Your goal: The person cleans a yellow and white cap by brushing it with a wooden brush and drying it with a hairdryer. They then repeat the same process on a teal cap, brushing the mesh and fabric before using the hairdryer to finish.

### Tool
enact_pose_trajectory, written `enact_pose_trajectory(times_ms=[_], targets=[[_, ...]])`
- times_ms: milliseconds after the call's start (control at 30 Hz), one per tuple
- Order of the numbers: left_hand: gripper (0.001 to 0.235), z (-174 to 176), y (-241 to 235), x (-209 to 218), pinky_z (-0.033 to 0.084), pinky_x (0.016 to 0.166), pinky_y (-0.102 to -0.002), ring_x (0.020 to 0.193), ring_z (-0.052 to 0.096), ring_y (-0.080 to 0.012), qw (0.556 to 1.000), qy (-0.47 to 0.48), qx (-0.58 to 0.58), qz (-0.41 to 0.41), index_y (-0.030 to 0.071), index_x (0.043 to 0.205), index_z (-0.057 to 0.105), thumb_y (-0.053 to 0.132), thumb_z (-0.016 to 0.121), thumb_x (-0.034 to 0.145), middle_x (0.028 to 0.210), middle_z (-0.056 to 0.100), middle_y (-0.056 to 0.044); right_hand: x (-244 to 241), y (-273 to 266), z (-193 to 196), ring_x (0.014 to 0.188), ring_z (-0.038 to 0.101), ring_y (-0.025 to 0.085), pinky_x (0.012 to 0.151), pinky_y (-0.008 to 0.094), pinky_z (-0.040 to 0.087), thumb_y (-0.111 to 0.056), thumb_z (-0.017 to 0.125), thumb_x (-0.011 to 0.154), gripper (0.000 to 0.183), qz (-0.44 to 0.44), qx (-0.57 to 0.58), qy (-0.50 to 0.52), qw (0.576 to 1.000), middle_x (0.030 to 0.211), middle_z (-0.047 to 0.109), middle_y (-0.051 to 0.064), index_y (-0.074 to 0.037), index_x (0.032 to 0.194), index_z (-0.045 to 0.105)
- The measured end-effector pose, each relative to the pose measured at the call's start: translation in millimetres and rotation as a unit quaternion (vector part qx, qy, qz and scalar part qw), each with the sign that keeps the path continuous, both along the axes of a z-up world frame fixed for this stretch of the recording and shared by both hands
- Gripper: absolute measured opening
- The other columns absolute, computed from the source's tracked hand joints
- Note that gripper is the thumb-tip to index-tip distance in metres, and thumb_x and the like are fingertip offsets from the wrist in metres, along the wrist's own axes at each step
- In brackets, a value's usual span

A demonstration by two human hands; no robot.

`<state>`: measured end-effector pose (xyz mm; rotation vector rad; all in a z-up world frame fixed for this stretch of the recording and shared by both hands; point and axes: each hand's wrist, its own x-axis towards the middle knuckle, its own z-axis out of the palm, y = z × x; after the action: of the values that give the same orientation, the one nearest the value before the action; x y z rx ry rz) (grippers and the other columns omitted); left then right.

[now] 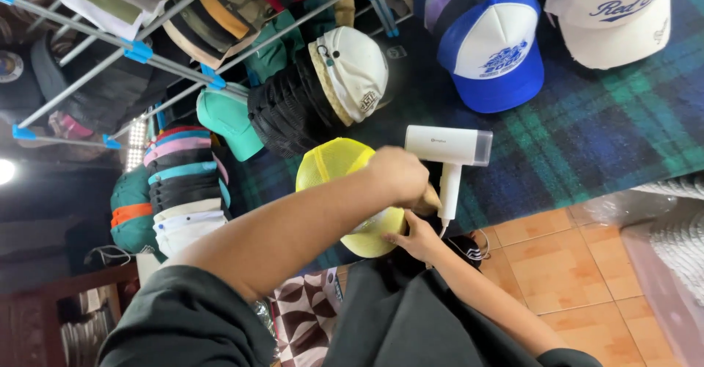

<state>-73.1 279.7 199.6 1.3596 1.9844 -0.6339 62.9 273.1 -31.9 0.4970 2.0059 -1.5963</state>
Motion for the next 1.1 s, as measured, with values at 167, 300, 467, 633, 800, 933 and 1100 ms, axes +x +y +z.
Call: enact_pose_trajectory(times_ms=[167,300,467,633,800,933,1100], targets=[[0.022,-71,-26,-69,0.057,0.066,-0.054,0.083,0.074,-0.0292,0.976,0.188,0.052,0.098,0.017,0.091,0.080,0.020,0.059,0.087,0.079,0.073,-0.002,8,-4,-14,0.134,0.055,0.040,0.110,0.057,0.049,-0.059,0.080,0.083,0.075,-0.008,-0.011,0.005,1.000,0.134,0.067,0.018,-0.013,0.138,0.056],[0.016,-46,-56,-33,0.060,0.072,-0.046,0.083,0.076,-0.0295,0.973,0.164,0.132,0.091,0.011,0.094,0.080,0.018,0.065,0.092,0.081,0.075,-0.007,4,-2,-20,0.135,0.055,0.040,0.109,0.057,0.050,-0.060,0.080,0.082,0.076,0.009,0.002,-0.001,1.000,0.135,0.066,0.017,-0.014,0.138,0.054],[0.010,-47,-82,2,0.056,0.058,-0.045,0.070,0.070,-0.0267,0.974,0.138,0.165,0.073,0.017,0.080,0.074,0.014,0.065,0.083,0.069,0.068,-0.004,0,8,31,0.123,0.059,0.032,0.104,0.049,0.053,-0.009,0.074,0.083,0.059,-0.175,-0.237,-0.015,0.955,0.130,0.065,0.016,-0.002,0.139,0.058],[0.021,-76,-94,63,0.052,0.047,-0.035,0.060,0.067,-0.0162,0.949,0.187,0.254,0.024,0.025,0.066,0.068,0.014,0.062,0.084,0.064,0.066,0.003,-8,44,9,0.126,0.059,0.038,0.103,0.047,0.053,0.007,0.082,0.076,0.042,-0.137,-0.061,0.208,0.966,0.131,0.062,0.030,0.016,0.116,0.069],[0.008,-157,-112,115,0.052,0.046,-0.038,0.064,0.065,-0.0223,0.931,0.195,0.271,0.149,0.011,0.074,0.070,0.016,0.067,0.080,0.069,0.059,-0.003,-53,70,73,0.132,0.056,0.029,0.109,0.050,0.045,-0.018,0.062,0.101,0.039,-0.304,-0.221,0.122,0.919,0.135,0.061,0.015,-0.002,0.136,0.060],[0.016,-167,-116,134,0.046,0.045,-0.037,0.056,0.058,-0.0225,0.958,0.090,0.224,0.156,0.007,0.092,0.074,0.015,0.061,0.089,0.064,0.057,-0.007,-89,57,130,0.145,0.044,0.033,0.117,0.053,0.036,-0.030,0.061,0.102,0.048,-0.067,-0.084,0.190,0.976,0.147,0.054,0.015,-0.024,0.149,0.053],[0.028,-169,-100,155,0.053,0.060,-0.039,0.087,0.063,-0.0223,0.977,0.029,0.074,0.197,0.013,0.115,0.070,0.029,0.058,0.095,0.093,0.064,-0.006,-136,-8,141,0.144,0.041,0.040,0.119,0.053,0.033,-0.031,0.066,0.099,0.049,0.143,0.168,0.429,0.876,0.152,0.051,0.012,-0.018,0.146,0.057]])
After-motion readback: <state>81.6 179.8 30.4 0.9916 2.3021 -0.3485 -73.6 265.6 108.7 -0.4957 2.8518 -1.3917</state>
